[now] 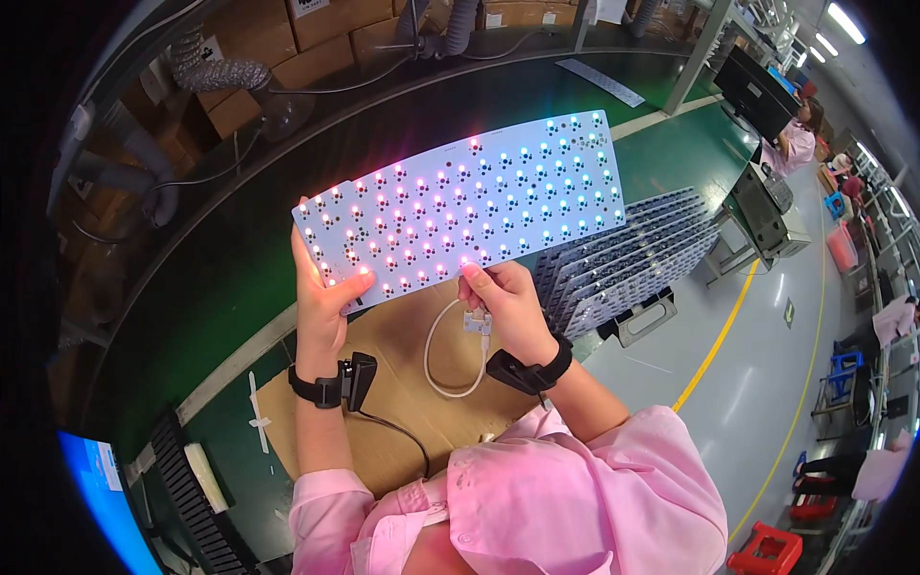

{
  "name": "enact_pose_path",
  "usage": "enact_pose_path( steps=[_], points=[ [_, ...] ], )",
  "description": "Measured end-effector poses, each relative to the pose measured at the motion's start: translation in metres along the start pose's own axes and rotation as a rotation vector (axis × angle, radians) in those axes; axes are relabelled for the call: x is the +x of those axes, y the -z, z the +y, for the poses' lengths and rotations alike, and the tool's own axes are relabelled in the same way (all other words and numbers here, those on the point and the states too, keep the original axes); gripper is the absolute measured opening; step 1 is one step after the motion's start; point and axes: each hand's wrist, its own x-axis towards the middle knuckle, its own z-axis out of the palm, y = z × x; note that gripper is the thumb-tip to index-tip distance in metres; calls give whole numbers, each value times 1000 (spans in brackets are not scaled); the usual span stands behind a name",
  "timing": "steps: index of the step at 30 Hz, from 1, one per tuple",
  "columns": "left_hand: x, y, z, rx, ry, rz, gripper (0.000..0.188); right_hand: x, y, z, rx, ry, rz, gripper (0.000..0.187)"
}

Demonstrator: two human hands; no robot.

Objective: The person picks up a keyboard PCB, connects a cable to it, and turns it over to check the lights. After disconnecting the cable, they place the PCB onto a stack and pick up another one to repeat the process.

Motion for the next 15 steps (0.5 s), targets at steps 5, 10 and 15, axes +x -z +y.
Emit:
enact_pose_path(
  steps=[5, 10, 15],
  points=[
    [0, 1, -5, 11, -2, 24, 92, -1, 1, -1, -34, -25, -9, 30],
    [0, 3, -10, 12, -38, 49, 89, -2, -1, -1, -40, -21, -21, 30],
    [0, 3, -12, 18, -43, 69, 86, -1, -1, 0, -31, -23, -25, 29]
  ],
)
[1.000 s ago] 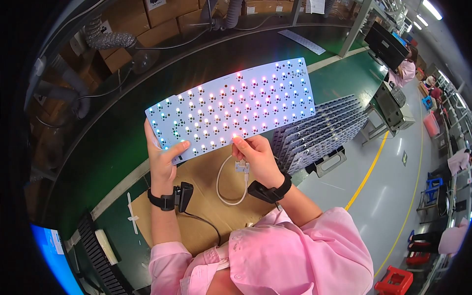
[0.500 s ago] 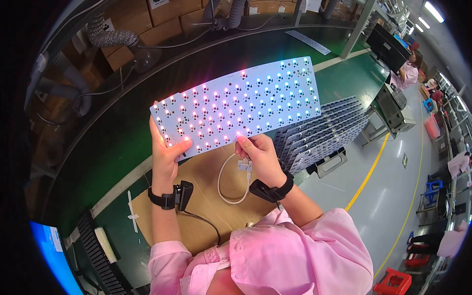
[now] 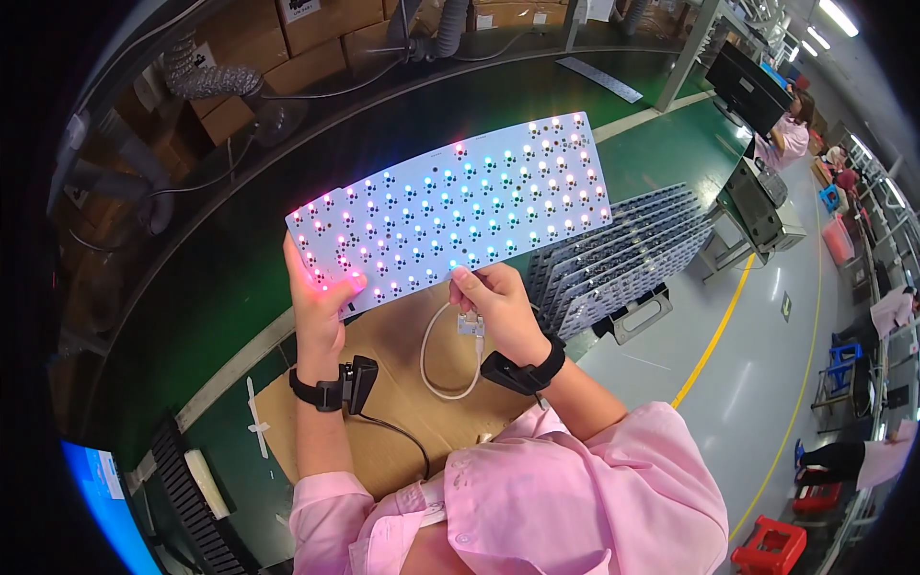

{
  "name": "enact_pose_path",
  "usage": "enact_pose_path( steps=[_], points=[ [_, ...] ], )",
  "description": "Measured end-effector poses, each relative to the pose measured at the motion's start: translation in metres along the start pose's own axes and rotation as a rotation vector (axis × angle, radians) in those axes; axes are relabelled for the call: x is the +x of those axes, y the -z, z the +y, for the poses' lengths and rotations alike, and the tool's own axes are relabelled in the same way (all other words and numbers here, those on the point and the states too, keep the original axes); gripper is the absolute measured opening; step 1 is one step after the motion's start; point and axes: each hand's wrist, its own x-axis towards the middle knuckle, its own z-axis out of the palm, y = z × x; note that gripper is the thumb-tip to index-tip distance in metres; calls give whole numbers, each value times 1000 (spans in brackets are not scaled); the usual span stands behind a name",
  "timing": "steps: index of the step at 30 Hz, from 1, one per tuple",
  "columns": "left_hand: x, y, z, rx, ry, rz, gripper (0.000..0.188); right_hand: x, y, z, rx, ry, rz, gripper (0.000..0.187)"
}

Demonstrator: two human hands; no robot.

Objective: The person picks up a keyboard PCB, connects a cable to it, and turns it over to check the lights. After disconnecting the cable, they place the PCB onto a stack and pick up another one to repeat the process.

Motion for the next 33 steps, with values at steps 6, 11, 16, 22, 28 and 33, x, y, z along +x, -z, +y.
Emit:
enact_pose_path(
  steps=[6, 11, 16, 22, 28, 33],
  points=[
    [-1, -2, 0, -6, 7, 23, 84, -1, 0, 0, -8, -1, 3, 29],
    [0, -1, -1, 14, 7, 31, 84, 0, 1, 2, -14, -10, -3, 29],
    [3, 6, -5, 26, 1, 36, 85, 2, -1, 0, -52, -14, -26, 31],
    [3, 6, -6, 42, 2, 76, 85, 8, 0, 4, -82, -42, -36, 33],
    [4, 5, -7, 33, 0, 80, 84, 10, -1, 6, -74, -60, -16, 35],
    [4, 8, -8, 38, -12, 54, 83, 9, -3, 6, -71, -36, -31, 35]
  ],
)
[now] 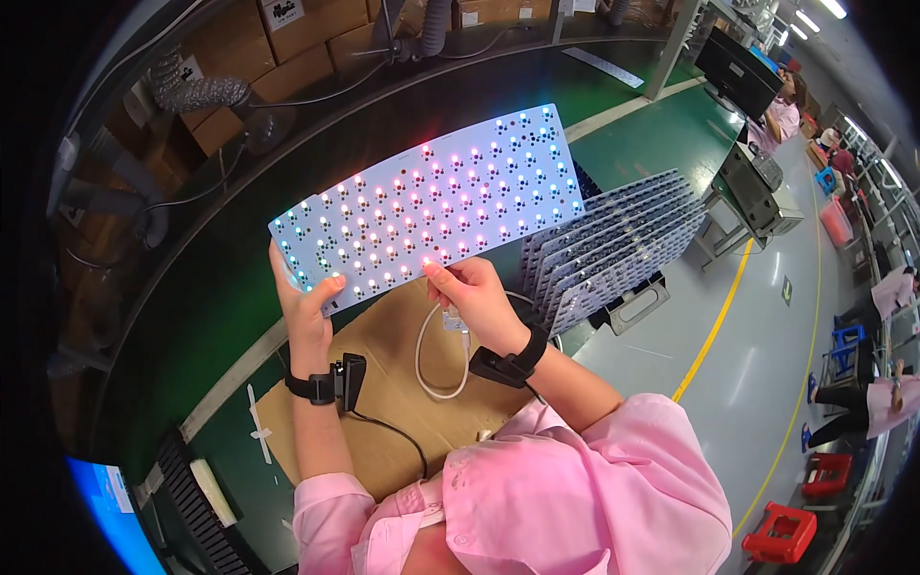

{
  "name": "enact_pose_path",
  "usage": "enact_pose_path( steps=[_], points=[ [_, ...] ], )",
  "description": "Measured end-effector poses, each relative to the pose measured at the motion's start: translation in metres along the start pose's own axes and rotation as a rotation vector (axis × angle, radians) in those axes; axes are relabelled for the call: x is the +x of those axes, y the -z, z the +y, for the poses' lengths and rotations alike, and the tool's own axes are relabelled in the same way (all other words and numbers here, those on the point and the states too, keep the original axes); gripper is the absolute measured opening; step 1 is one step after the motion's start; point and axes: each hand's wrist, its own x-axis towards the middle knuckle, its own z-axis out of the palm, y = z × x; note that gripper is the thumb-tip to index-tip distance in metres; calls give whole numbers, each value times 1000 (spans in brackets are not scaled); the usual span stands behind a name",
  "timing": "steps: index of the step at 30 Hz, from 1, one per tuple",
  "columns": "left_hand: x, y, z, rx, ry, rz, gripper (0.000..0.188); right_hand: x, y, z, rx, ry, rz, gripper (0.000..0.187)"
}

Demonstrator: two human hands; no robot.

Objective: The person picks up a keyboard PCB, connects a cable to it, and turns it over to check the lights. After disconnecting the cable, they place the PCB onto a stack and pick up another one to repeat the process.

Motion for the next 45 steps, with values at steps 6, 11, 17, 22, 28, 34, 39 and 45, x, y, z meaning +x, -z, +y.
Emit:
enact_pose_path(
  steps=[6, 11, 17, 22, 28, 34, 39, 45],
  points=[
    [2, -3, 2, 12, 6, -6, 80, 1, 0, 0, -7, -14, 4, 34],
    [3, -2, 1, 15, -2, -8, 77, 1, 0, 0, -13, -8, 5, 34],
    [3, 0, 0, 4, 9, -25, 75, 1, 0, 0, -17, -18, 9, 34],
    [4, 3, -1, -29, 19, -68, 78, 1, -1, -1, 0, -11, 18, 34],
    [5, 9, -5, -77, 43, -86, 84, 0, -4, 0, 7, -17, 22, 33],
    [4, 10, -4, -86, 80, -80, 88, 0, -3, 1, 21, 1, 19, 33],
    [3, 8, -3, -77, 101, -75, 90, 0, -2, 2, 33, 6, 14, 33],
    [4, 10, -5, -78, 93, -87, 90, 0, -3, 2, 21, 1, 21, 33]
  ],
)
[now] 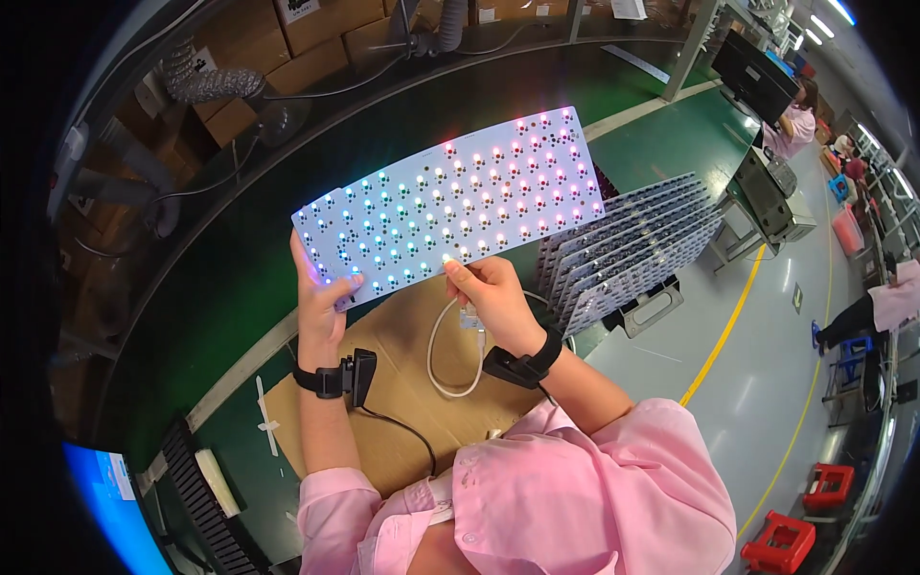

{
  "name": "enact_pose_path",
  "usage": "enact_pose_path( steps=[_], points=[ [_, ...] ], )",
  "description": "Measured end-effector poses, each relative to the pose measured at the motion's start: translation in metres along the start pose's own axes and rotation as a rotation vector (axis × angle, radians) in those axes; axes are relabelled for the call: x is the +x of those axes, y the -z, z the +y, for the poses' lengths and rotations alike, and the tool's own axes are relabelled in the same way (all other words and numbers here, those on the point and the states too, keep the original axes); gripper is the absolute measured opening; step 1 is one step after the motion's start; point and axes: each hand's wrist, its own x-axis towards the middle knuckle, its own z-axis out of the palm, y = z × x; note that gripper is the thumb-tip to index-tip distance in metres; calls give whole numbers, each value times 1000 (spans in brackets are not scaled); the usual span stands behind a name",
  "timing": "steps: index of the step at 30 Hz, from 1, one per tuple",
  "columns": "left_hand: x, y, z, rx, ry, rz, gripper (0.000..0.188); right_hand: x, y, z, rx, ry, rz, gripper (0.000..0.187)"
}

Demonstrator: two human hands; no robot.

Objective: The person picks up a keyboard PCB, connects a cable to it, and turns it over to check the lights. After disconnecting the cable, they place the PCB onto a stack and pick up another one to repeat the process.

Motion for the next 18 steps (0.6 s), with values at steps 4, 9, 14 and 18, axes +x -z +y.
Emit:
enact_pose_path(
  steps=[4, 9, 14, 18],
  points=[
    [0, 1, -1, 16, -33, 0, 89, -1, -1, -2, -10, -4, -2, 33],
    [-1, -4, -1, 10, 4, 31, 88, 1, 3, 2, -21, -5, 9, 32],
    [-1, -3, 1, 0, 23, 41, 85, 0, 1, 0, -29, -16, 8, 31],
    [1, -1, -1, -9, 1, 18, 82, 1, 2, 2, -11, -20, 7, 29]
  ],
)
